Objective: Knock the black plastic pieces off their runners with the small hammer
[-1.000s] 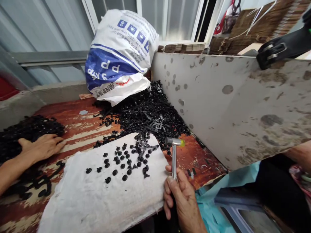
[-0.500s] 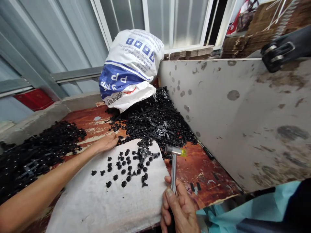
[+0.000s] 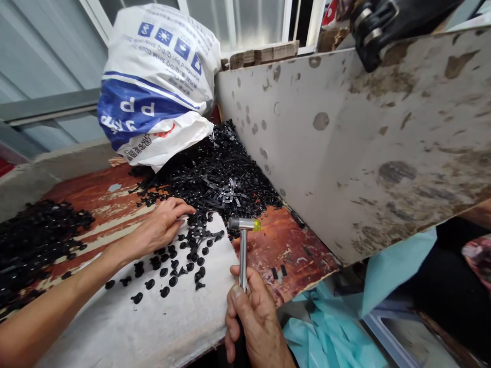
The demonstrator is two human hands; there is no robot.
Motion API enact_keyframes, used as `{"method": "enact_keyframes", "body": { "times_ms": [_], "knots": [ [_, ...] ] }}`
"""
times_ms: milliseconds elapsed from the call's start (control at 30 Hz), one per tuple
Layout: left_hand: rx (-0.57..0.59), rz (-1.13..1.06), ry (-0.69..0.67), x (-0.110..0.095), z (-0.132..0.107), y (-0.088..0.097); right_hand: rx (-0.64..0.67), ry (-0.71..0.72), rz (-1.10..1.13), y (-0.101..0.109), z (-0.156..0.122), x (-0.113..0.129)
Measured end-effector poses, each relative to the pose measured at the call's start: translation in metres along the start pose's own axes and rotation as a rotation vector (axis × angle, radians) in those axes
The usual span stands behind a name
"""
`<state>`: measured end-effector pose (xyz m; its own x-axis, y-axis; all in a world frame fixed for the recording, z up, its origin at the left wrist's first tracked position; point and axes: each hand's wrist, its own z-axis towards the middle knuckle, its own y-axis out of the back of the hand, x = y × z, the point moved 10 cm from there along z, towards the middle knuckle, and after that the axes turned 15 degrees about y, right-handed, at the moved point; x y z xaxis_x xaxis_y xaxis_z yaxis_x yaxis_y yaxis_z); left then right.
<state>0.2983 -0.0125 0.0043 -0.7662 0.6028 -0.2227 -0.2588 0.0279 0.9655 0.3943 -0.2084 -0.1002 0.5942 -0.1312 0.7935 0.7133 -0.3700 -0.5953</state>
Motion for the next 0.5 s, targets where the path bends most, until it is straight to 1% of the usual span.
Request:
{"method": "enact_keyframes", "body": {
  "times_ms": [33,67,100,167,233,267,333,433,500],
  "knots": [
    [0.021,0.007,-0.056,-0.011,-0.007,-0.003,0.006,-0.002,0.000,0.000,0.000,0.000],
    [0.036,0.011,-0.065,-0.018,-0.011,-0.005,0.013,-0.005,0.003,0.000,0.000,0.000],
    [0.038,0.014,-0.018,-0.019,-0.012,-0.005,0.019,-0.006,0.005,0.000,0.000,-0.001],
    [0.051,0.010,0.198,-0.007,-0.011,-0.003,0.028,-0.006,0.012,0.000,0.001,-0.003],
    [0.117,-0.009,0.421,0.006,-0.014,-0.005,0.052,0.003,0.035,-0.001,0.003,-0.006],
    [0.164,-0.014,0.485,0.008,-0.018,-0.007,0.071,0.012,0.054,-0.002,0.005,-0.008],
    [0.232,0.006,0.529,0.002,-0.026,-0.010,0.107,0.031,0.089,-0.005,0.006,-0.008],
    [0.231,0.137,0.538,-0.015,-0.034,-0.011,0.119,0.031,0.083,-0.006,0.007,-0.005],
    [0.225,0.226,0.524,-0.026,-0.035,-0.014,0.114,0.023,0.072,-0.006,0.007,0.001]
  ]
}}
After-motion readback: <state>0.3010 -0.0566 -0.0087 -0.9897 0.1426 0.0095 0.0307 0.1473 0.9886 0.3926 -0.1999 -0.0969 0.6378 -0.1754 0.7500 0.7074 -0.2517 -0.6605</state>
